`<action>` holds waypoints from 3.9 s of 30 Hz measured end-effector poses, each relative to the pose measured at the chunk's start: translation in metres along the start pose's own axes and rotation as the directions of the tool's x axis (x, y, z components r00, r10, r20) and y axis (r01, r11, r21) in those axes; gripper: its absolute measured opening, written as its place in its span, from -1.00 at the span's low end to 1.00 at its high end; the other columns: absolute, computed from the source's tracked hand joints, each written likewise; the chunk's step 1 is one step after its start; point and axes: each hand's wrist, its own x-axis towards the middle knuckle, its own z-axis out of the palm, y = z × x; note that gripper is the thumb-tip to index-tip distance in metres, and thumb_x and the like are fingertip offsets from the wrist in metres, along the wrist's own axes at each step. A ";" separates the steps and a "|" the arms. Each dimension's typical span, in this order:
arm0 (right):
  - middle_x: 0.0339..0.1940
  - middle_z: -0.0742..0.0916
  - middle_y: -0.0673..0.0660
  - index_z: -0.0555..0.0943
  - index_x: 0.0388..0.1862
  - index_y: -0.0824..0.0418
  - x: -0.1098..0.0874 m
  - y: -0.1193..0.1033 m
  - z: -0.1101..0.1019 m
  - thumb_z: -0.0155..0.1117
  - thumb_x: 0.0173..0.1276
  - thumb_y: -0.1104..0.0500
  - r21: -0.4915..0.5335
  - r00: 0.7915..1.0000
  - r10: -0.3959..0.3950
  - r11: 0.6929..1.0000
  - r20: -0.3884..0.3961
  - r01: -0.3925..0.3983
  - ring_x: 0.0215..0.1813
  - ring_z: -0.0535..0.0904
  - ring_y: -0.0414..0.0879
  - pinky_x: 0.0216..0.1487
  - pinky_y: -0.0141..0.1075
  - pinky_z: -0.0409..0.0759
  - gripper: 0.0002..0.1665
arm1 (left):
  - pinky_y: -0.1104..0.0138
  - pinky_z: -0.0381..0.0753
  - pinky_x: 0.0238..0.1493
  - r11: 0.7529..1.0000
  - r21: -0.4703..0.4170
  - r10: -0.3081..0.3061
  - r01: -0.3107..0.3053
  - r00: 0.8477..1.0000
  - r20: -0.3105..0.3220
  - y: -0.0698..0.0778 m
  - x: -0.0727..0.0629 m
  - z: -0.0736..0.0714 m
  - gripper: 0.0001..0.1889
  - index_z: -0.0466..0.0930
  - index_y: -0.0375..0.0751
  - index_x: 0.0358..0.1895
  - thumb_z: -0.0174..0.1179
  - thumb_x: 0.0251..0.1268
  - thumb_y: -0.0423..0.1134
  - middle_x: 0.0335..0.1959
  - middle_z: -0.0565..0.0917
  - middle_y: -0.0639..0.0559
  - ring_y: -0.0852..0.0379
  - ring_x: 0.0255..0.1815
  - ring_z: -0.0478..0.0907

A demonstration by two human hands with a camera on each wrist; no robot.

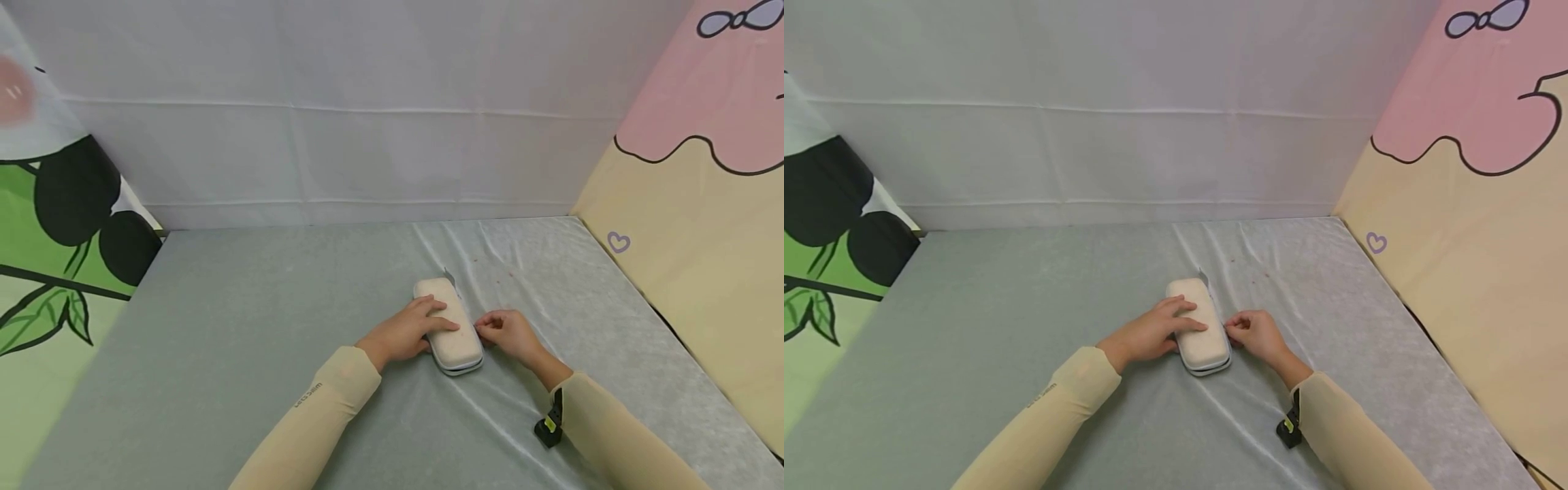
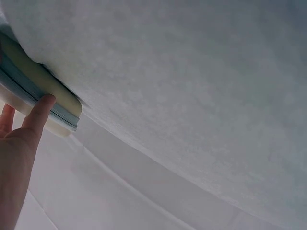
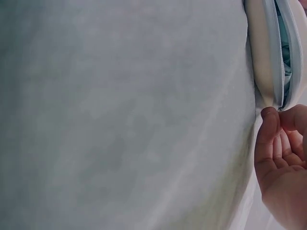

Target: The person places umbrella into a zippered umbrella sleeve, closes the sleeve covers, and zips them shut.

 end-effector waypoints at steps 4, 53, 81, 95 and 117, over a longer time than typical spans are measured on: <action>-0.54 0.70 0.12 0.67 -0.36 0.40 -0.001 0.001 0.000 0.21 0.25 0.37 -0.004 1.000 0.001 1.000 0.002 -0.001 -0.51 0.59 -0.13 -0.46 -0.32 0.55 -0.89 | 0.14 0.17 0.29 1.000 0.000 0.006 -0.006 1.000 -0.001 0.000 0.000 -0.001 -0.40 0.46 0.10 0.23 0.30 0.09 -0.46 0.33 0.26 -0.08 -0.11 0.41 0.01; -0.57 0.69 0.20 0.64 -0.37 0.49 -0.014 0.005 -0.004 0.24 0.23 0.40 0.025 0.999 -0.032 0.999 0.036 0.031 -0.54 0.59 -0.08 -0.52 -0.35 0.52 -0.89 | 0.17 0.11 0.32 1.000 0.001 -0.009 0.009 1.000 0.011 -0.001 0.002 0.002 -0.40 0.45 0.13 0.25 0.29 0.12 -0.41 0.35 0.24 -0.04 -0.08 0.42 0.00; -0.59 0.69 0.13 0.66 -0.38 0.43 -0.026 0.005 -0.005 0.27 0.22 0.37 0.015 0.998 -0.036 0.999 0.051 0.035 -0.54 0.58 -0.16 -0.49 -0.38 0.52 -0.91 | 0.15 0.14 0.31 1.000 -0.016 -0.008 0.008 1.000 0.000 0.001 0.000 0.001 -0.40 0.47 0.10 0.23 0.30 0.09 -0.45 0.34 0.25 -0.07 -0.11 0.42 0.00; -0.58 0.69 0.17 0.65 -0.38 0.45 -0.032 0.002 -0.006 0.26 0.24 0.35 0.049 0.996 -0.051 0.998 0.066 0.048 -0.54 0.58 -0.13 -0.49 -0.37 0.52 -0.88 | 0.17 0.14 0.31 1.000 0.007 -0.023 0.023 1.000 0.012 0.001 0.002 0.001 -0.41 0.45 0.13 0.23 0.29 0.12 -0.42 0.34 0.24 -0.05 -0.08 0.42 -0.01; -0.55 0.69 0.21 0.65 -0.36 0.48 -0.037 0.002 -0.009 0.22 0.25 0.40 0.032 0.995 -0.049 0.998 0.088 0.046 -0.53 0.60 -0.10 -0.49 -0.35 0.53 -0.90 | 0.18 0.14 0.31 1.000 0.015 -0.023 0.023 1.000 -0.004 0.001 0.003 0.003 -0.40 0.46 0.13 0.23 0.31 0.10 -0.42 0.34 0.25 -0.06 -0.07 0.42 0.00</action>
